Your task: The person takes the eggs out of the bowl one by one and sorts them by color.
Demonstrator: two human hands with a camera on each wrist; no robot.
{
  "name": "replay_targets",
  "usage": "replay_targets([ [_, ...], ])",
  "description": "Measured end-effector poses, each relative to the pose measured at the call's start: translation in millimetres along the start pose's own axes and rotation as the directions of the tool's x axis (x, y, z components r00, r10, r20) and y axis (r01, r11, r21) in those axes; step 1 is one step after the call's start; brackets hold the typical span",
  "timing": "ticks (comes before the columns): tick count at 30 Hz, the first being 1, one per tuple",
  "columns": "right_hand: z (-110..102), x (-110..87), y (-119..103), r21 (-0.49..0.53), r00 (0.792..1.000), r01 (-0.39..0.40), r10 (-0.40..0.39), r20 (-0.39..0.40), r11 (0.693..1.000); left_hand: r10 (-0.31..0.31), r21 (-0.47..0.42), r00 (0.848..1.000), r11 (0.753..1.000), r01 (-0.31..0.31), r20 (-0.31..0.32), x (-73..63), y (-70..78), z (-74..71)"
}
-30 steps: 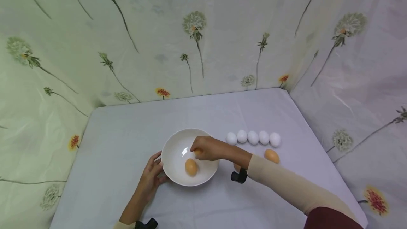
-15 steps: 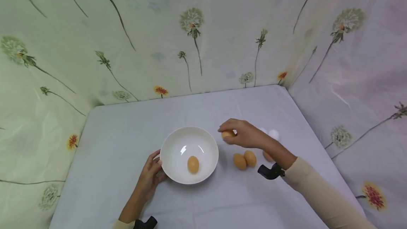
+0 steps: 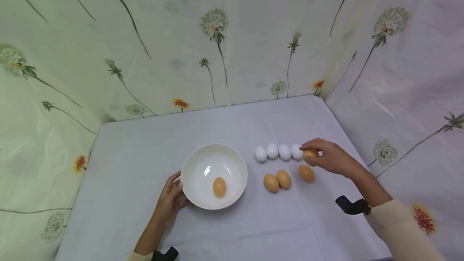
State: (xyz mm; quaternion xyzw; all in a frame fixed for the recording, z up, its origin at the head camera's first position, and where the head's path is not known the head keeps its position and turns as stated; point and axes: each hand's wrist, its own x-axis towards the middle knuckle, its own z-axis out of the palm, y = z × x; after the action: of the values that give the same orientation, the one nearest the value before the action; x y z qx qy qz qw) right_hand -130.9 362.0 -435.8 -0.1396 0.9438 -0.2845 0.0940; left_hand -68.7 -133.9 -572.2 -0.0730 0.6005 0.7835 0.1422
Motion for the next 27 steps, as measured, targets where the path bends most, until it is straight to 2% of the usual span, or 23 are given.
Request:
replay_targets([
  [6, 9, -9.4, 29, 0.005, 0.997, -0.067, 0.067, 0.037, 0.998, -0.004, 0.008, 1.0, 1.0, 0.004, -0.006, -0.3, -0.5, -0.7],
  [13, 26, -9.0, 52, -0.022, 0.998, -0.048, 0.049, 0.036, 0.999, -0.016, -0.005, 1.0, 1.0, 0.016, 0.0, -0.1, -1.8, 0.1],
  [18, 32, -6.4, 57, -0.029, 0.999, -0.025, 0.026, 0.031, 0.999, -0.009, 0.001, 1.0, 1.0, 0.009, -0.003, 0.8, -1.4, -0.4],
  [27, 37, -4.7, 59, -0.049, 0.996, -0.062, 0.065, 0.054, 0.997, -0.003, 0.009, 1.0, 1.0, 0.003, -0.001, 1.9, -1.1, -2.0],
])
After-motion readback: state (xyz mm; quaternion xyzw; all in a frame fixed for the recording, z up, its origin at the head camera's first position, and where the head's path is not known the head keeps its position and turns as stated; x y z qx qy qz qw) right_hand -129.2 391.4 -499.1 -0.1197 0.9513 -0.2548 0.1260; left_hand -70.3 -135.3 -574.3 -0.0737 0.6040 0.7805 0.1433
